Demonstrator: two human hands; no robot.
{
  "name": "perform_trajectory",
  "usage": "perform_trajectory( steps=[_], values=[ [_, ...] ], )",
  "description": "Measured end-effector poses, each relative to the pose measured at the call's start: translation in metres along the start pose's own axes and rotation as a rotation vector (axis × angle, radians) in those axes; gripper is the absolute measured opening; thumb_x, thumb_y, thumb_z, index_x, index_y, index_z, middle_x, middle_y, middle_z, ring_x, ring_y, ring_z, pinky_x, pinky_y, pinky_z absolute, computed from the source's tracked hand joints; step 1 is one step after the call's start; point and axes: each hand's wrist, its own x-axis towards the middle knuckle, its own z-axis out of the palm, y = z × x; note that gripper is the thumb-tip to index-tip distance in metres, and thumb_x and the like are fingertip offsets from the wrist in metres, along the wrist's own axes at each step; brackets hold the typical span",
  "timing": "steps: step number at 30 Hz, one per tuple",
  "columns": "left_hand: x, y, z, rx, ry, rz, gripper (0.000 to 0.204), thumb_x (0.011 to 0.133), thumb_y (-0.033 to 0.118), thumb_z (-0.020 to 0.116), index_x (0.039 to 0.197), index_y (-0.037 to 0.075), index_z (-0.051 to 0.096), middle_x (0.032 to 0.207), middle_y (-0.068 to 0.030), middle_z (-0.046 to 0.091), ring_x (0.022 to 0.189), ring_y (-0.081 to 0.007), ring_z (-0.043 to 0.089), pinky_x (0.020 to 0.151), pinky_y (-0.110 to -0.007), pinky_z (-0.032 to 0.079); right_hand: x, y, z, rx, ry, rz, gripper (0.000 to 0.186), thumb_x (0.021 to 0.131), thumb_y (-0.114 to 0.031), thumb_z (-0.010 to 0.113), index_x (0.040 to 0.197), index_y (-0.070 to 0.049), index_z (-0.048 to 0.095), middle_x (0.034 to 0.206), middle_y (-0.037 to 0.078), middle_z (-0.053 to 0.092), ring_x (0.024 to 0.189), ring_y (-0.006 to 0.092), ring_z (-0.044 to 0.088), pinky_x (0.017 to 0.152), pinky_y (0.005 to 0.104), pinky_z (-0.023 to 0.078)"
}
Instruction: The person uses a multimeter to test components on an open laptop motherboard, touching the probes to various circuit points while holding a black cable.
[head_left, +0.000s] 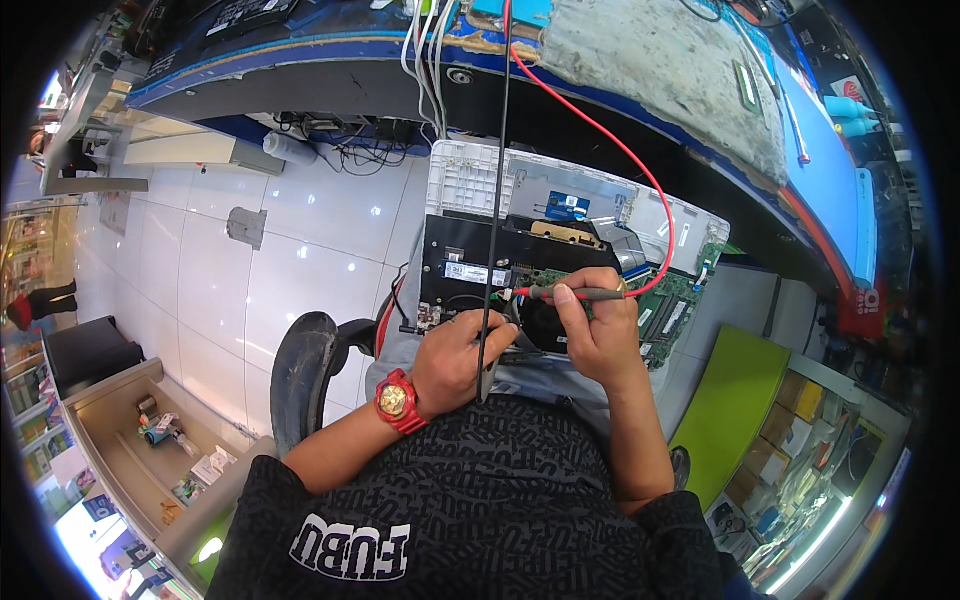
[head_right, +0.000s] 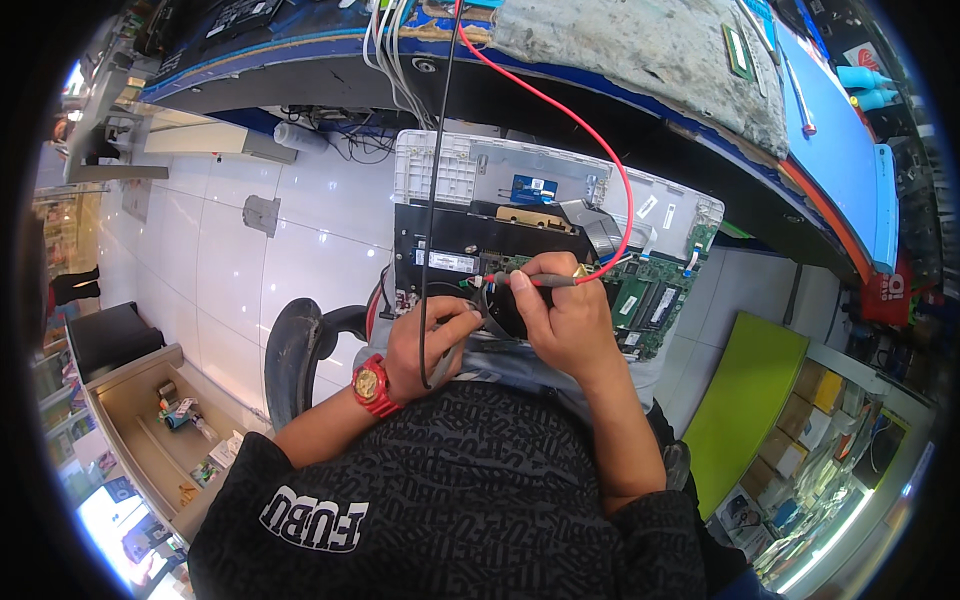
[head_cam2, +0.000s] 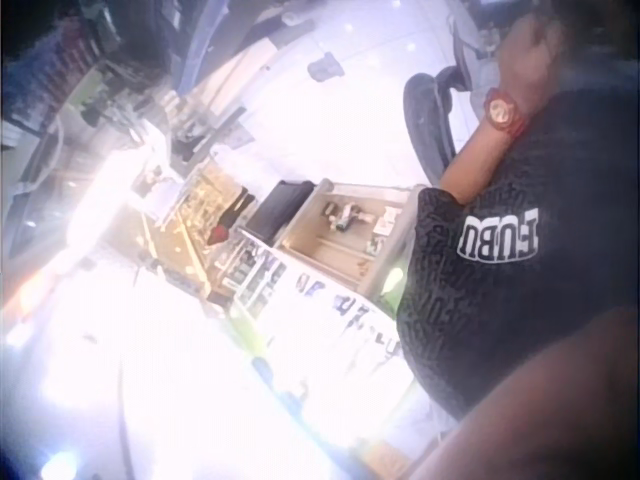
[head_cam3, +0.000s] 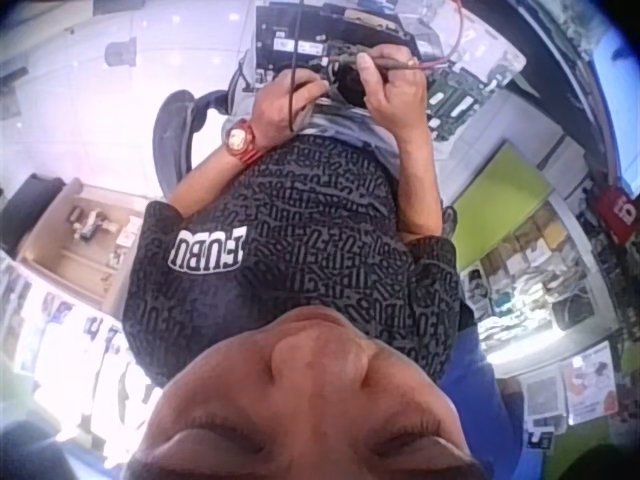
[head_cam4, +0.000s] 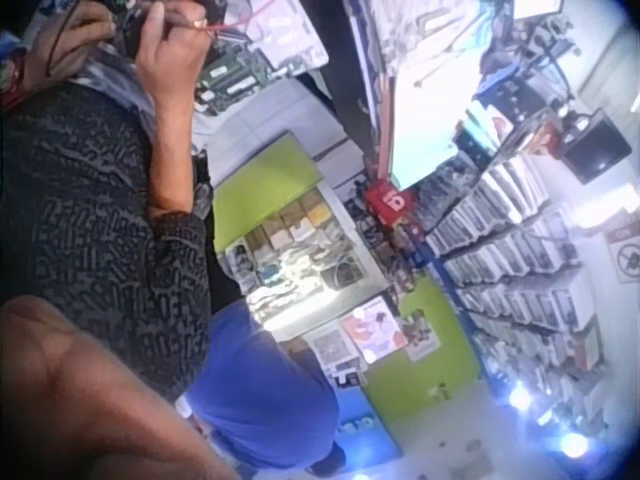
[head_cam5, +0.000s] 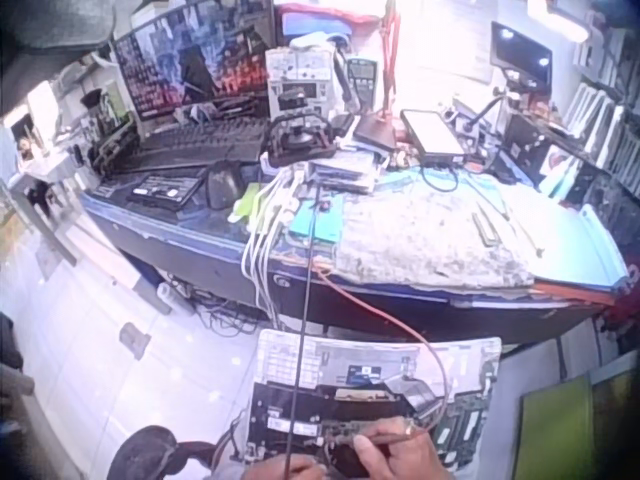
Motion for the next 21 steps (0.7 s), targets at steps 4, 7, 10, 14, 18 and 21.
perform_trajectory(
  steps=[4,7,10,14,18,21],
  values=[
    [-0.0005,-0.0011,0.0012,0.011,0.009,0.01,0.035,0.081,0.0,0.072,0.116,0.005,0.073,0.107,-0.0119,0.069,0.09,-0.0285,0.072,0.066,-0.036,0.058,0.0016,-0.0002,-0.0011,-0.021,0.002,-0.029,0.011,0.095,-0.007,0.072,0.098,0.0,0.064,0.092,0.014,0.068,0.073,0.0315,0.068,0.064,0.0399,0.052],
    [-0.0001,0.0,0.0002,0.014,0.007,0.009,0.037,0.08,0.0,0.072,0.116,0.005,0.073,0.107,-0.012,0.069,0.09,-0.0286,0.072,0.066,-0.036,0.058,0.001,-0.0007,-0.0003,-0.002,0.003,-0.017,0.011,0.095,-0.007,0.072,0.099,0.0,0.064,0.092,0.014,0.068,0.073,0.0315,0.068,0.063,0.04,0.052],
    [0.0016,0.0015,-0.0009,0.014,-0.001,0.007,0.038,0.08,-0.001,0.072,0.117,0.006,0.072,0.106,-0.0121,0.069,0.09,-0.0285,0.072,0.065,-0.036,0.058,0.0011,-0.0002,-0.0006,-0.008,0.003,-0.015,0.011,0.096,-0.007,0.071,0.098,0.0,0.064,0.091,0.013,0.068,0.072,0.0311,0.068,0.063,0.0398,0.052],
    [0.0014,0.0016,-0.0002,0.016,-0.006,0.006,0.039,0.079,-0.001,0.073,0.117,0.006,0.072,0.106,-0.0123,0.069,0.089,-0.0283,0.072,0.064,-0.036,0.057,0.0005,-0.0003,-0.0006,0.001,0.0,-0.005,0.011,0.096,-0.007,0.071,0.098,0.0,0.064,0.09,0.013,0.068,0.07,0.0304,0.068,0.062,0.0393,0.052],
    [0.0027,0.0027,-0.0008,0.017,-0.018,0.007,0.04,0.078,-0.001,0.073,0.118,0.006,0.072,0.106,-0.0122,0.068,0.088,-0.0289,0.072,0.064,-0.036,0.057,0.0017,-0.0014,-0.0013,-0.005,0.003,-0.018,0.01,0.096,-0.007,0.071,0.098,0.0,0.064,0.089,0.013,0.068,0.07,0.0301,0.068,0.061,0.0391,0.051],
    [0.0038,0.0035,-0.002,0.029,-0.027,0.016,0.042,0.077,-0.001,0.073,0.118,0.006,0.072,0.108,-0.0121,0.068,0.09,-0.0285,0.072,0.065,-0.036,0.058,0.0015,0.0007,-0.0012,0.001,-0.004,-0.021,0.01,0.096,-0.007,0.071,0.098,0.0,0.064,0.089,0.013,0.067,0.07,0.0301,0.067,0.061,0.0393,0.051]
  ],
)
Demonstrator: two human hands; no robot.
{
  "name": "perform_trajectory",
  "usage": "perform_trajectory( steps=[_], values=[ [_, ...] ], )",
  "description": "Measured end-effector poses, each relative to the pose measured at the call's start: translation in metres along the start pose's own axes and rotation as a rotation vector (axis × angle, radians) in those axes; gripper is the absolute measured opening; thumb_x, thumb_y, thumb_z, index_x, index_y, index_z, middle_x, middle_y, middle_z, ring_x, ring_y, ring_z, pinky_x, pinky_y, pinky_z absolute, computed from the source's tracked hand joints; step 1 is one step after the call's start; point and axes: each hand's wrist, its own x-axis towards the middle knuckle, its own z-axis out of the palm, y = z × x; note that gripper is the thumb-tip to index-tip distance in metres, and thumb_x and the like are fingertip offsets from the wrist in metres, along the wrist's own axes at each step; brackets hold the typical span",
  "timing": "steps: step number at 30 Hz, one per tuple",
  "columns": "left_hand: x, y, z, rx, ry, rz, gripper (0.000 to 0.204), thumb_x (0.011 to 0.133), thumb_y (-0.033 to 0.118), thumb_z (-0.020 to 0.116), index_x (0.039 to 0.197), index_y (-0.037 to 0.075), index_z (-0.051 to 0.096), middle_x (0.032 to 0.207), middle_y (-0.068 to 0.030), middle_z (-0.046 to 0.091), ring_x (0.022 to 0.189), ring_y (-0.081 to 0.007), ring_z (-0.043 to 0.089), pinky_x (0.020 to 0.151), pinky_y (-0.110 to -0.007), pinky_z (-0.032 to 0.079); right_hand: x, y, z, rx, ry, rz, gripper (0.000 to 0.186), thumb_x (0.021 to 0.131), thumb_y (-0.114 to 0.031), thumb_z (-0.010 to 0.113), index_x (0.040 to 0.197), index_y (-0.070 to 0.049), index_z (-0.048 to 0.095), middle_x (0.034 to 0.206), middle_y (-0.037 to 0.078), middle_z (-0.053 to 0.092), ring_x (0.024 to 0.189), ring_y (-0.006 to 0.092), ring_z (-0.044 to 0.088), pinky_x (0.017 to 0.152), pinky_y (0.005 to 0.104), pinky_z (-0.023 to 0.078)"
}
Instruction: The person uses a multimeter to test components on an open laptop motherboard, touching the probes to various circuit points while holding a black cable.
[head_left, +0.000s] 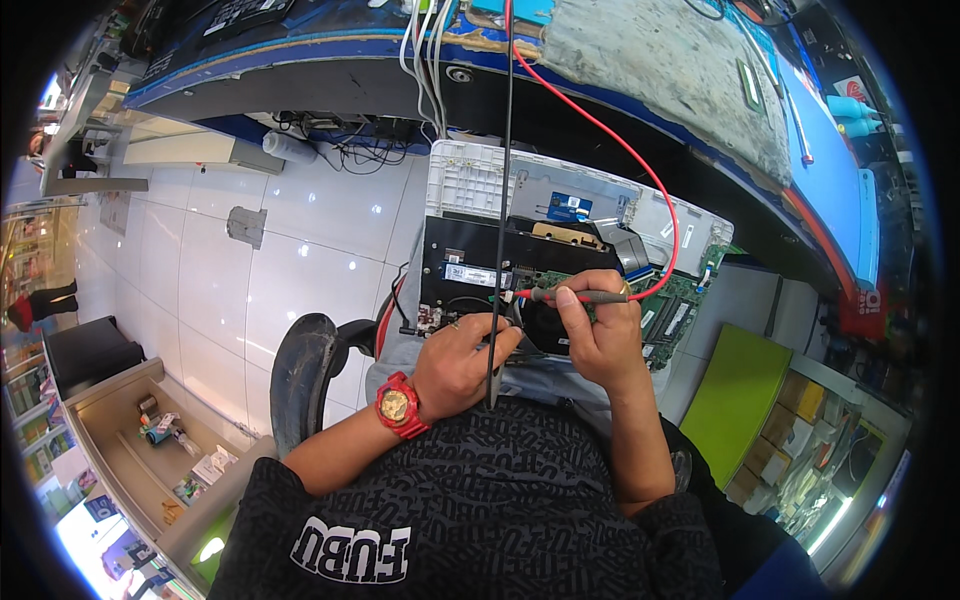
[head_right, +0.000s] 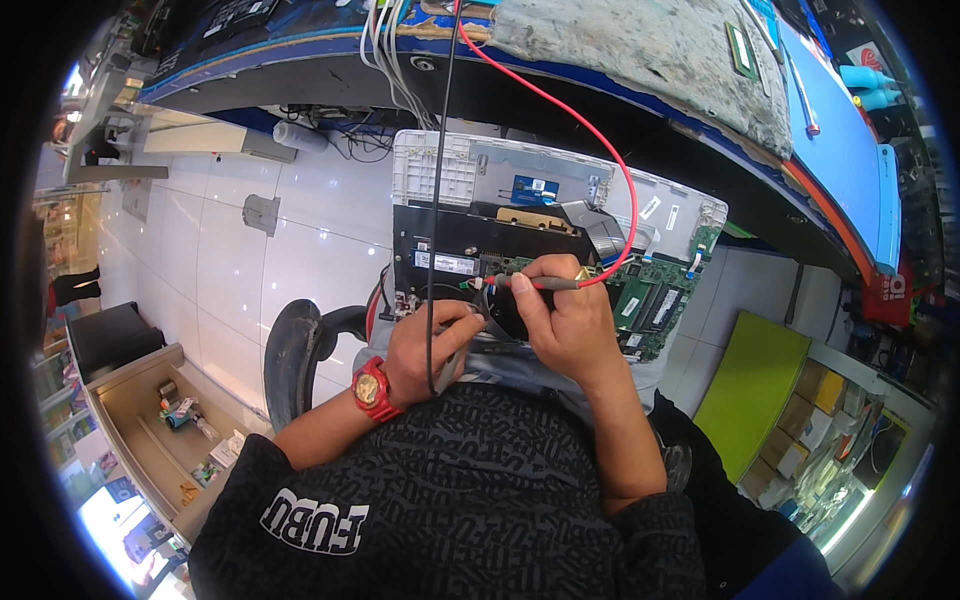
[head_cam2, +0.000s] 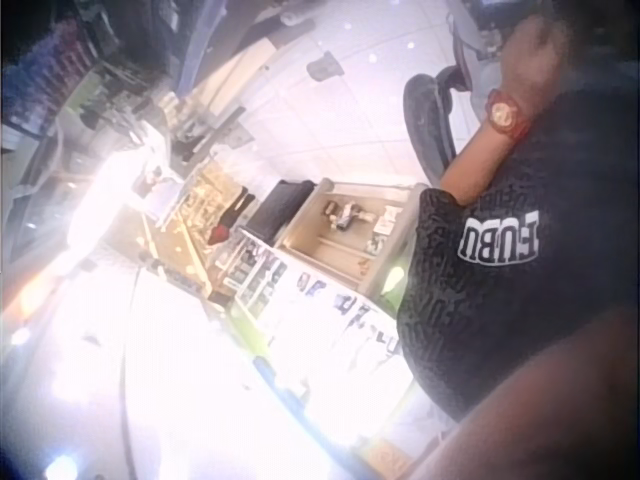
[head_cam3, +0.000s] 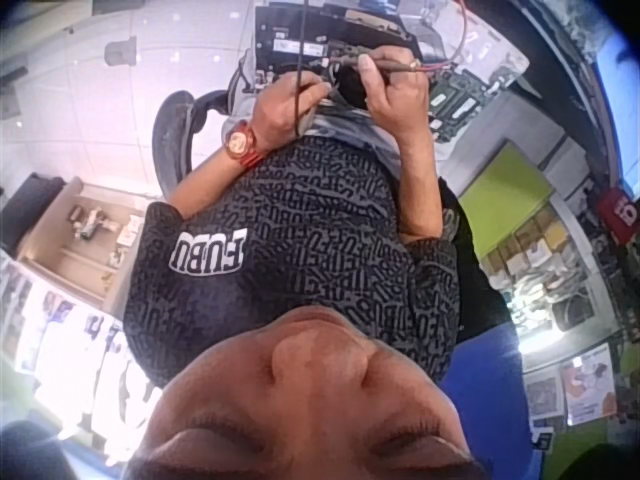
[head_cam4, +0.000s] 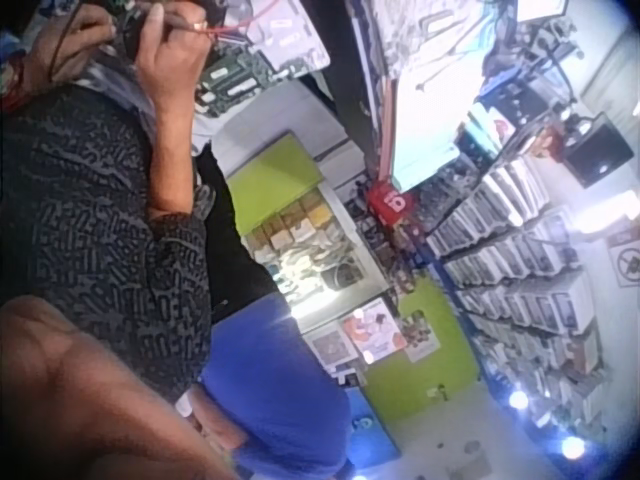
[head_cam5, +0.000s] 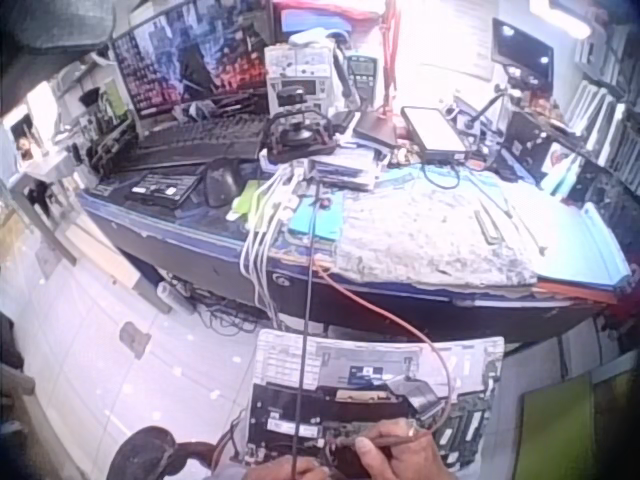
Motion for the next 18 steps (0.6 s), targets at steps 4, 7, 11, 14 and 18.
perform_trajectory(
  steps=[4,7,11,14,18],
  values=[
    [0.0012,0.002,-0.0013,0.022,-0.023,0.008,0.043,0.076,0.001,0.074,0.119,0.005,0.071,0.109,-0.0123,0.067,0.094,-0.0286,0.072,0.068,-0.036,0.058,-0.0001,0.0002,0.0007,0.003,0.008,-0.012,0.01,0.096,-0.007,0.071,0.098,0.0,0.064,0.089,0.013,0.067,0.069,0.0308,0.067,0.061,0.0399,0.051],
    [-0.0008,0.0015,0.0002,0.031,-0.029,0.01,0.042,0.077,0.002,0.074,0.119,0.004,0.071,0.109,-0.0128,0.067,0.096,-0.0293,0.071,0.07,-0.036,0.058,0.0,-0.0001,0.0003,-0.007,0.004,-0.007,0.011,0.095,-0.007,0.072,0.098,-0.001,0.064,0.088,0.014,0.067,0.07,0.0317,0.067,0.062,0.0404,0.051],
    [0.0007,0.0038,-0.003,0.02,-0.033,0.009,0.039,0.08,0.002,0.073,0.119,0.002,0.071,0.107,-0.0144,0.068,0.094,-0.0309,0.071,0.071,-0.038,0.058,-0.0021,-0.0014,0.0001,0.002,-0.012,0.06,0.012,0.094,-0.009,0.073,0.098,-0.002,0.065,0.084,0.015,0.067,0.07,0.0327,0.068,0.062,0.0404,0.052],
    [0.0033,0.0044,-0.0047,0.014,-0.032,0.024,0.037,0.082,0.003,0.072,0.119,0.002,0.071,0.106,-0.0158,0.068,0.093,-0.0322,0.071,0.07,-0.038,0.058,0.0011,-0.001,-0.0027,-0.063,-0.013,-0.015,0.012,0.094,-0.009,0.073,0.098,-0.001,0.065,0.083,0.015,0.067,0.069,0.0324,0.068,0.062,0.0405,0.052],
    [0.0015,0.0058,-0.0061,0.044,-0.073,-0.017,0.037,0.08,0.004,0.073,0.117,0.004,0.072,0.107,-0.0141,0.069,0.095,-0.0303,0.072,0.071,-0.037,0.058,0.0035,-0.0069,-0.0029,-0.017,-0.007,0.009,0.011,0.094,-0.008,0.072,0.097,-0.001,0.065,0.081,0.014,0.067,0.066,0.0317,0.067,0.06,0.0401,0.051]
  ],
)
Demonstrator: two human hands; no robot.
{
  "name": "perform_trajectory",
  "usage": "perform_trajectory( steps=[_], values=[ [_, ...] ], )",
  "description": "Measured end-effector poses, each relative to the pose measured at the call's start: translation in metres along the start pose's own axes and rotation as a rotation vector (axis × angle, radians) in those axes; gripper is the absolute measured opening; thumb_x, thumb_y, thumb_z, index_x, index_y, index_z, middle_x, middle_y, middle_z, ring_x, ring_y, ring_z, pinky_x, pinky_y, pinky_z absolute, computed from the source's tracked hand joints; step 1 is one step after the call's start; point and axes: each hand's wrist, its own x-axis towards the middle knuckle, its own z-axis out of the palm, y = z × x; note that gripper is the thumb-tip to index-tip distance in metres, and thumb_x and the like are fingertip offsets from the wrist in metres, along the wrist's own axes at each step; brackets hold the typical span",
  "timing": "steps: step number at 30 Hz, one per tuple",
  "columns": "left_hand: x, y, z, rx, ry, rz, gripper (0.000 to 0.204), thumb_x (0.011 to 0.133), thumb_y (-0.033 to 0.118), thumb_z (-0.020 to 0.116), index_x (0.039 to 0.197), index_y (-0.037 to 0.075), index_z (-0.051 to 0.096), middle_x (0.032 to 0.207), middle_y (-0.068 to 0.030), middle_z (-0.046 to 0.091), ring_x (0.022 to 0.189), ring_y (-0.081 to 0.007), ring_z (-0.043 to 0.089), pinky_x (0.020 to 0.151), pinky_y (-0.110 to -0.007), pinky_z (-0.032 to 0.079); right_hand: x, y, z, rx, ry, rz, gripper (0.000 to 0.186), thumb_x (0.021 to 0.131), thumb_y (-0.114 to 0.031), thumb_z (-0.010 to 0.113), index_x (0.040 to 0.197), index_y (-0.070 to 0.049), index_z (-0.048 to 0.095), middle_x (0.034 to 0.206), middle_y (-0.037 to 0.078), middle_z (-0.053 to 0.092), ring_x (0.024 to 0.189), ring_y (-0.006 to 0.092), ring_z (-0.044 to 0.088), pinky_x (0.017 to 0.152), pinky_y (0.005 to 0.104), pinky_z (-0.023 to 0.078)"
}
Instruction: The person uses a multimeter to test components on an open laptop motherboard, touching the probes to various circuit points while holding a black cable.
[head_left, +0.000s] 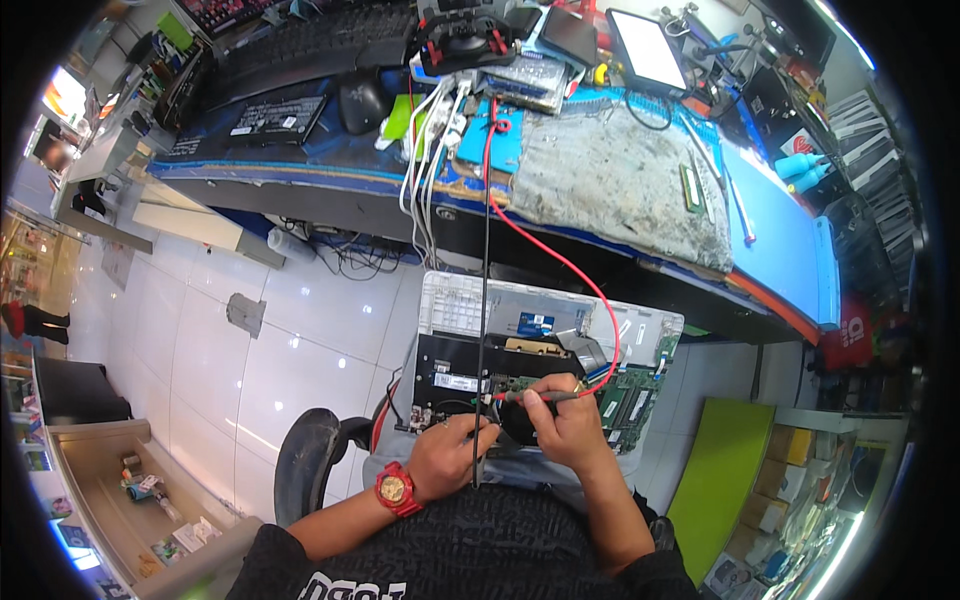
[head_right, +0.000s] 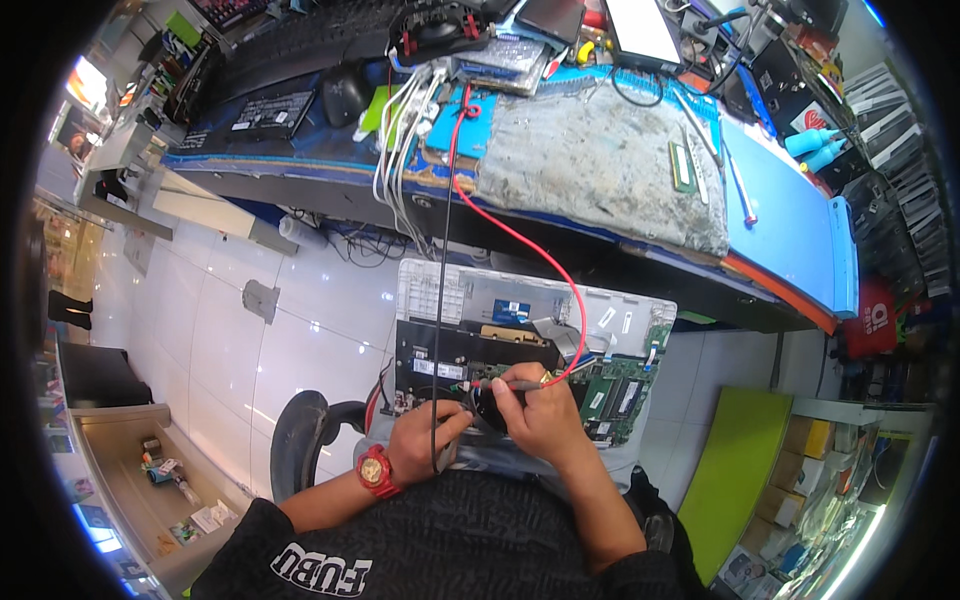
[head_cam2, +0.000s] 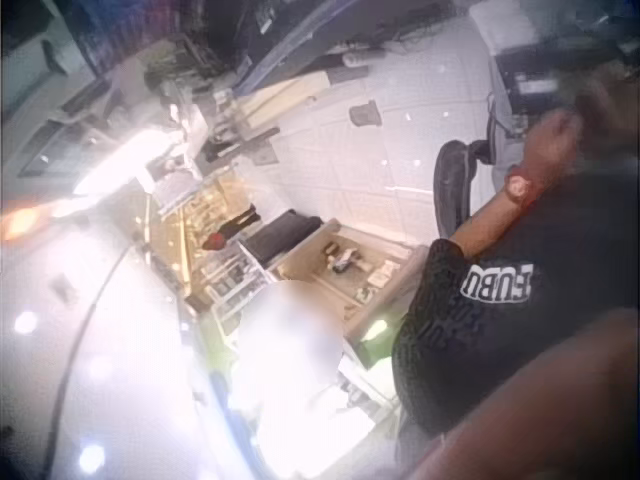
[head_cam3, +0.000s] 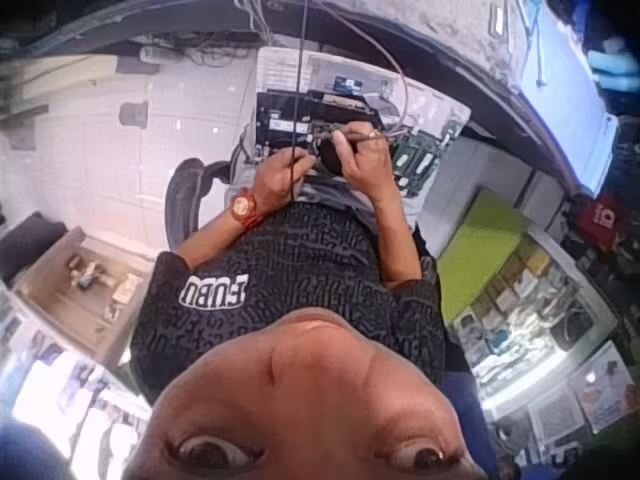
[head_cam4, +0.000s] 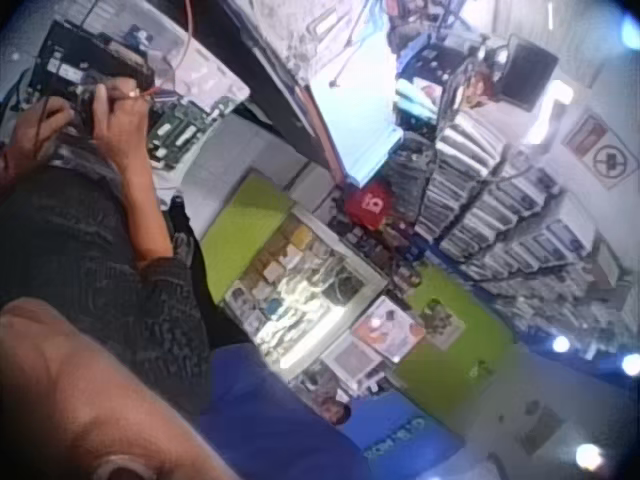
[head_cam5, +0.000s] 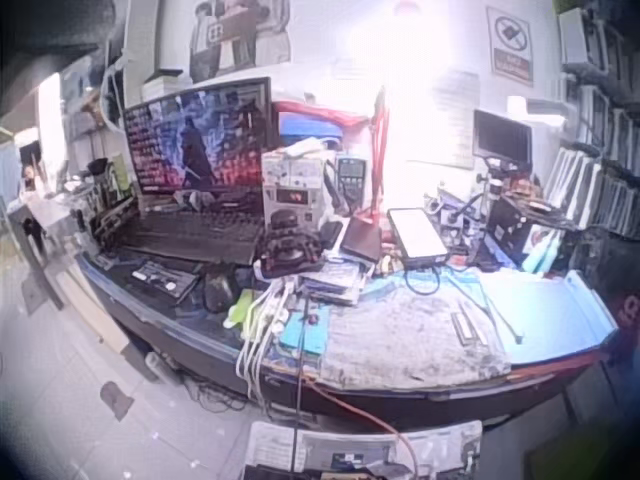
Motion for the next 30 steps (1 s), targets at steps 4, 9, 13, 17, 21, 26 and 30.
perform_trajectory(
  steps=[4,9,13,17,21,26,30],
  values=[
    [0.0024,0.0018,-0.001,-0.004,0.034,0.01,0.039,0.075,0.0,0.076,0.114,0.004,0.073,0.106,-0.0133,0.07,0.087,-0.0292,0.072,0.067,-0.037,0.059,-0.0009,0.0007,0.0007,0.003,-0.005,-0.003,0.013,0.095,-0.008,0.072,0.098,-0.001,0.062,0.081,0.015,0.068,0.066,0.0325,0.067,0.059,0.0407,0.051],
    [0.0021,0.0004,0.0002,-0.007,0.045,0.018,0.039,0.075,0.0,0.076,0.114,0.003,0.073,0.106,-0.0135,0.07,0.086,-0.0289,0.072,0.067,-0.037,0.059,0.0012,-0.002,-0.0004,-0.004,0.002,-0.028,0.012,0.095,-0.008,0.071,0.098,0.0,0.062,0.081,0.016,0.068,0.067,0.0332,0.069,0.059,0.0411,0.052],
    [0.0009,0.0003,0.0009,-0.004,0.041,0.016,0.039,0.075,-0.001,0.076,0.114,0.003,0.073,0.106,-0.0137,0.07,0.087,-0.0292,0.072,0.068,-0.037,0.059,0.0013,-0.0031,-0.0006,-0.001,0.0,-0.031,0.012,0.095,-0.008,0.071,0.098,0.0,0.062,0.081,0.016,0.068,0.067,0.0334,0.069,0.059,0.0411,0.052],
    [0.0021,0.0013,-0.0002,-0.003,0.042,0.017,0.039,0.075,-0.001,0.075,0.113,0.003,0.073,0.106,-0.0139,0.07,0.088,-0.0297,0.072,0.068,-0.037,0.059,0.0008,-0.0019,0.0,0.004,0.006,-0.025,0.012,0.096,-0.008,0.071,0.098,0.0,0.062,0.08,0.016,0.068,0.065,0.0335,0.068,0.058,0.0412,0.051],
    [-0.0025,-0.0015,0.003,0.0,0.03,0.016,0.042,0.078,0.002,0.073,0.12,0.005,0.07,0.11,-0.0128,0.067,0.096,-0.0293,0.072,0.072,-0.037,0.058,0.0017,-0.0029,-0.0001,-0.012,0.008,-0.038,0.012,0.095,-0.008,0.071,0.098,0.0,0.062,0.079,0.016,0.068,0.064,0.0333,0.068,0.057,0.0409,0.051],
    [-0.0018,-0.002,0.002,0.013,0.024,0.018,0.041,0.079,0.002,0.073,0.119,0.005,0.07,0.11,-0.0129,0.067,0.097,-0.0293,0.071,0.072,-0.037,0.058,0.0008,-0.0001,0.0014,-0.014,0.003,-0.035,0.013,0.095,-0.008,0.071,0.099,0.0,0.062,0.079,0.016,0.067,0.065,0.0332,0.067,0.058,0.0408,0.051],
    [-0.0032,-0.0008,0.0025,0.001,0.03,0.015,0.038,0.08,0.003,0.073,0.118,0.005,0.071,0.109,-0.013,0.068,0.097,-0.0296,0.071,0.072,-0.037,0.058,-0.0023,0.0007,0.002,-0.015,0.001,-0.003,0.013,0.094,-0.008,0.072,0.099,-0.001,0.063,0.079,0.016,0.068,0.067,0.033,0.068,0.061,0.0412,0.052]
  ],
)
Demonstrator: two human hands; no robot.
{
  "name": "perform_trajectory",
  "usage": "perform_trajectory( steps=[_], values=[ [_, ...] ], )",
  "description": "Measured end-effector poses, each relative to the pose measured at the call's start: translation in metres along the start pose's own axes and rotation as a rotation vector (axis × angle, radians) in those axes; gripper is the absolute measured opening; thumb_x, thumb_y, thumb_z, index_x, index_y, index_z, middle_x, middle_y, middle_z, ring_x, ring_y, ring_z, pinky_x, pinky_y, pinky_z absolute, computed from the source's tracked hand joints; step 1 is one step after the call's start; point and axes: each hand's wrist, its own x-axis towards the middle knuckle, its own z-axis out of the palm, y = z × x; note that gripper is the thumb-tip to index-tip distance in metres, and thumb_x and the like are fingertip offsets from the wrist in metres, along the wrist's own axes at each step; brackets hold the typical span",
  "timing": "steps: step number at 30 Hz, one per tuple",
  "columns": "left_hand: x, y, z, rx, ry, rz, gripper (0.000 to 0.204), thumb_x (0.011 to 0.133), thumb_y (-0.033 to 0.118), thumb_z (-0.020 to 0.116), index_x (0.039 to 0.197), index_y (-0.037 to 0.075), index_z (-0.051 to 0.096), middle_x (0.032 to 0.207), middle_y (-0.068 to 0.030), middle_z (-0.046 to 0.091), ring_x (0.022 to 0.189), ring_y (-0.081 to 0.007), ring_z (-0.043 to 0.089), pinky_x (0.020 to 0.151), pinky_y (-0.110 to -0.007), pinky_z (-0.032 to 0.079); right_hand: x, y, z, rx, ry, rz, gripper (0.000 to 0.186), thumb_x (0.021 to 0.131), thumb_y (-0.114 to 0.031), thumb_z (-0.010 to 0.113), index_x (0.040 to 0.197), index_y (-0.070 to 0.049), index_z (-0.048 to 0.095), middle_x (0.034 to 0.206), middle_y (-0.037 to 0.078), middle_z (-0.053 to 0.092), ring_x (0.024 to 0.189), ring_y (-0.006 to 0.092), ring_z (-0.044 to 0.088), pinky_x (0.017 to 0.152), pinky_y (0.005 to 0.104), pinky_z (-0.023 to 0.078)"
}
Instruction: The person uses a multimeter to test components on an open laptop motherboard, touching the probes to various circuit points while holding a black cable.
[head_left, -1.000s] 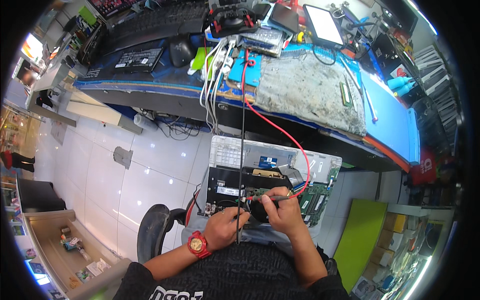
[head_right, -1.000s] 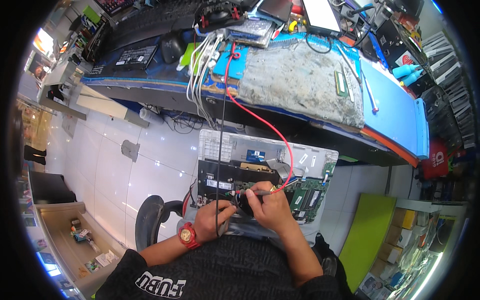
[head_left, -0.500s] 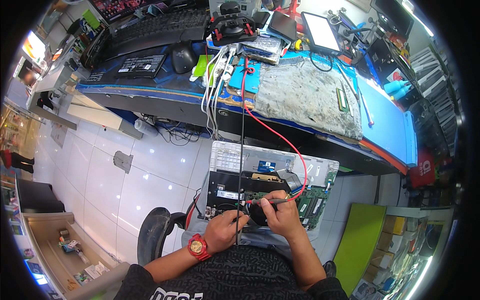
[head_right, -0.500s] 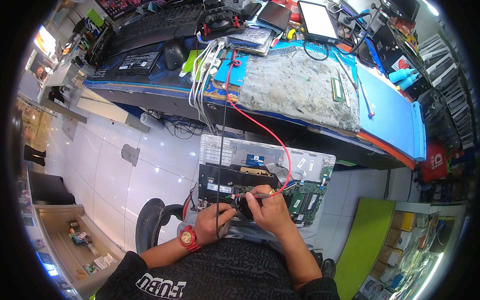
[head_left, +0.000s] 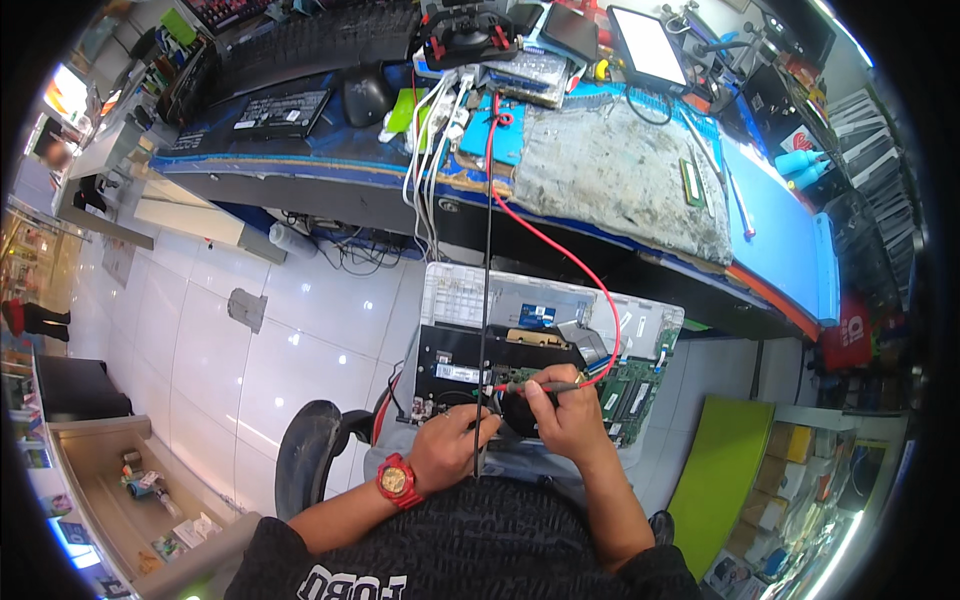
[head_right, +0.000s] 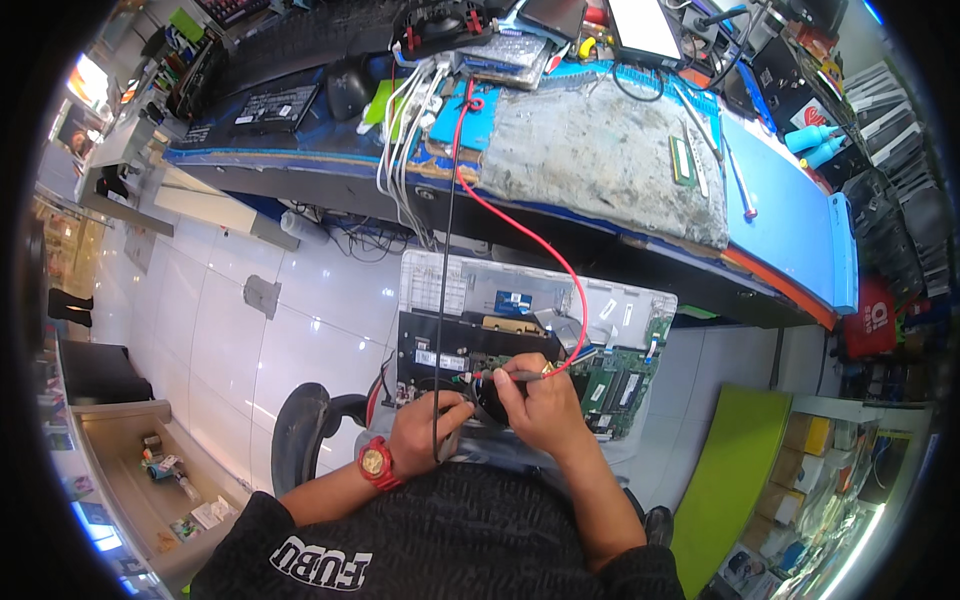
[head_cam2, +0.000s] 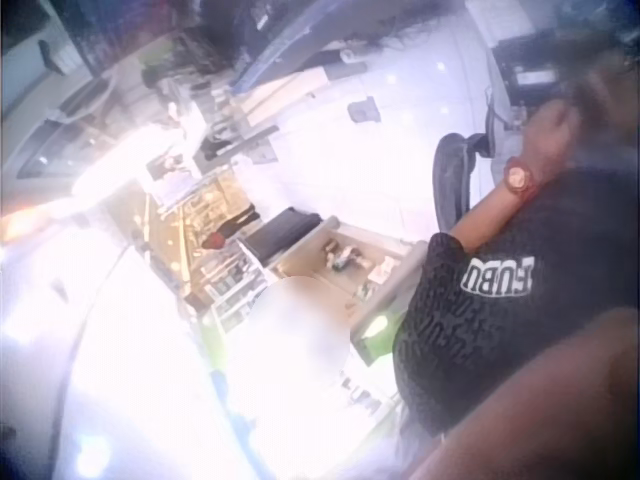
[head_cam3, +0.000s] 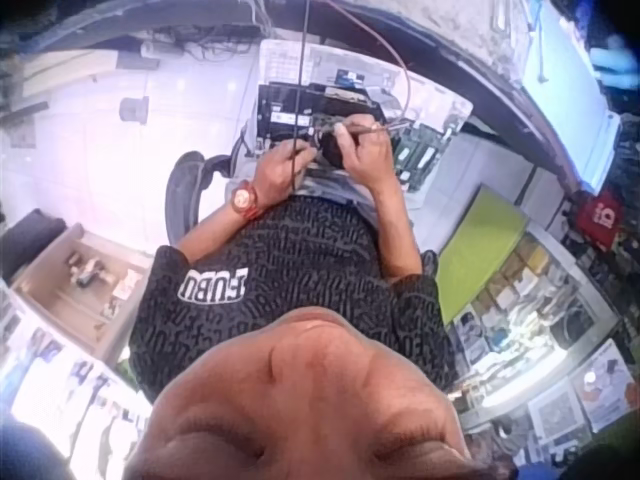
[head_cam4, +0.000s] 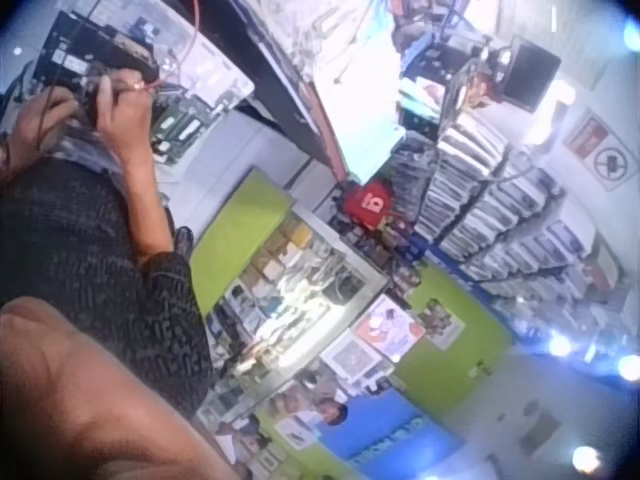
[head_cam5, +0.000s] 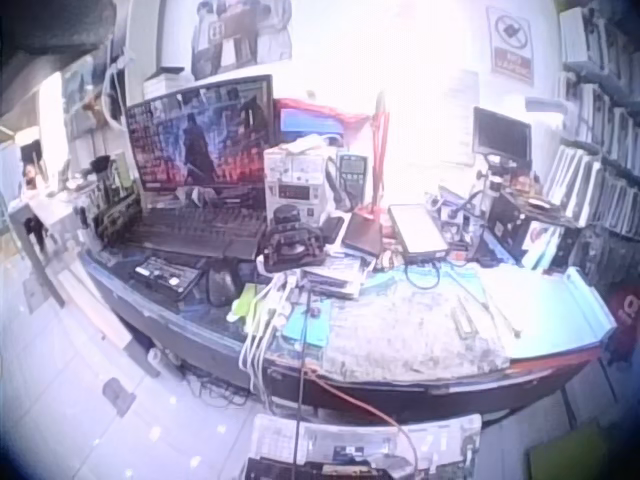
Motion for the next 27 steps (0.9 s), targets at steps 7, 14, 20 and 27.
perform_trajectory(
  steps=[7,14,20,27],
  values=[
    [0.004,-0.0012,-0.0005,0.005,0.013,0.018,0.04,0.079,0.002,0.073,0.118,0.005,0.071,0.11,-0.0131,0.067,0.095,-0.0298,0.071,0.07,-0.037,0.058,0.0008,0.0037,0.002,-0.01,0.015,-0.022,0.012,0.094,-0.007,0.073,0.098,-0.001,0.063,0.081,0.015,0.068,0.068,0.0315,0.068,0.061,0.0402,0.051],
    [0.0028,-0.0032,0.0027,-0.004,0.018,0.023,0.042,0.078,0.001,0.073,0.119,0.004,0.071,0.11,-0.0133,0.067,0.095,-0.0298,0.072,0.071,-0.037,0.059,-0.0018,0.0056,0.0037,0.027,0.017,0.02,0.012,0.094,-0.006,0.073,0.098,-0.001,0.062,0.081,0.014,0.068,0.065,0.03,0.067,0.059,0.039,0.051],
    [0.0019,-0.0029,0.0021,-0.03,0.034,0.007,0.044,0.07,-0.005,0.074,0.114,0.002,0.071,0.108,-0.0154,0.069,0.088,-0.0324,0.071,0.07,-0.039,0.059,-0.002,0.0043,0.0055,0.034,0.018,0.037,0.012,0.095,-0.008,0.073,0.098,-0.001,0.064,0.083,0.014,0.068,0.066,0.0302,0.067,0.06,0.0385,0.051],
    [0.003,-0.0048,0.0037,-0.056,0.035,0.018,0.035,0.082,0.002,0.074,0.116,0.004,0.072,0.105,-0.0129,0.069,0.086,-0.0279,0.071,0.065,-0.036,0.058,-0.0027,0.0015,0.0037,0.008,0.012,0.05,0.008,0.097,-0.008,0.07,0.098,-0.002,0.065,0.088,0.013,0.069,0.074,0.0283,0.068,0.067,0.0384,0.052]
  ],
)
